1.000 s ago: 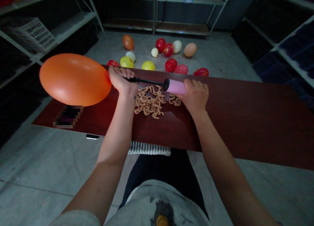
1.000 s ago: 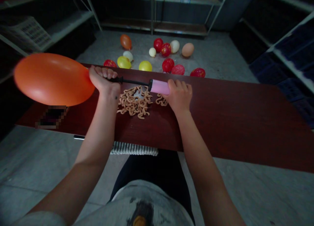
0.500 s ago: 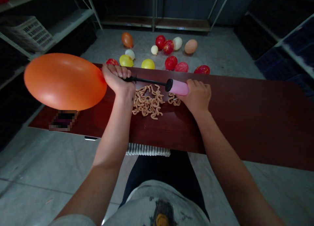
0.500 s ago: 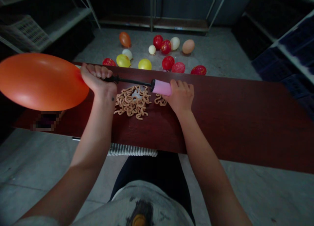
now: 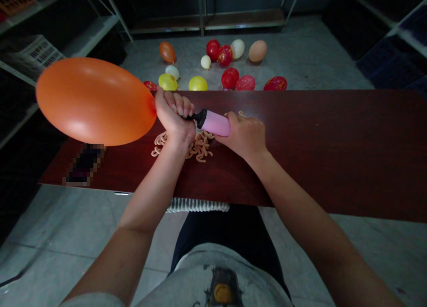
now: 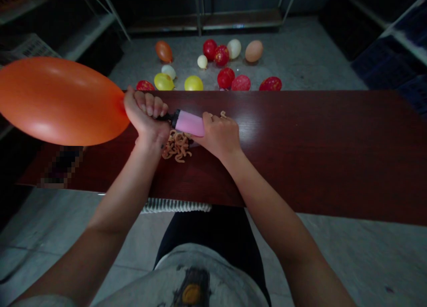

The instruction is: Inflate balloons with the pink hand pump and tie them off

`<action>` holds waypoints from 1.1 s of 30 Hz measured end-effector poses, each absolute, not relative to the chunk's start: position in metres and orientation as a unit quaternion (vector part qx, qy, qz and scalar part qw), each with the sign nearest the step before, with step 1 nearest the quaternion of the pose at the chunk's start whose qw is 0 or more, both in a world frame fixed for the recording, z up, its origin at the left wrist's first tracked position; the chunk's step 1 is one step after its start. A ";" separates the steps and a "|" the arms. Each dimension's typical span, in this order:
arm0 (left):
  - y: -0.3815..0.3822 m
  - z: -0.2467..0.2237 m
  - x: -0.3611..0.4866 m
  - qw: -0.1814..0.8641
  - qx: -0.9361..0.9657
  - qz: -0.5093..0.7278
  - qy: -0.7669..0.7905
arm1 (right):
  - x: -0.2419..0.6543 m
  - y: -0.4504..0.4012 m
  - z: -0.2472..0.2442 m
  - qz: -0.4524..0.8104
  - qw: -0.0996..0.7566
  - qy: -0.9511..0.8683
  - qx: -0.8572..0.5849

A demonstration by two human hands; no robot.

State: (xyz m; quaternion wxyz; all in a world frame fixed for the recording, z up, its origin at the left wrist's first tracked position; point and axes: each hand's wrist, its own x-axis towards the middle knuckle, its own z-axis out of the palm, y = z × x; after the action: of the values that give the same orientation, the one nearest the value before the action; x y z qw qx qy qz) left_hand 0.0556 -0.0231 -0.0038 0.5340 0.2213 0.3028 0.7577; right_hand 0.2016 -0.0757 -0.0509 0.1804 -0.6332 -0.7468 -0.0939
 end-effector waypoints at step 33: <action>0.011 -0.011 -0.008 0.488 0.174 0.802 0.297 | 0.250 -0.048 -0.064 -0.207 0.186 -0.711 -0.646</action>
State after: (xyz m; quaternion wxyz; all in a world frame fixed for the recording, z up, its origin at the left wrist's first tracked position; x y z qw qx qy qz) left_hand -0.0076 0.0112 -0.0109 0.4881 0.1736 0.2968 0.8022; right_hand 0.2505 -0.0481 -0.0644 0.1855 -0.6463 -0.7107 -0.2068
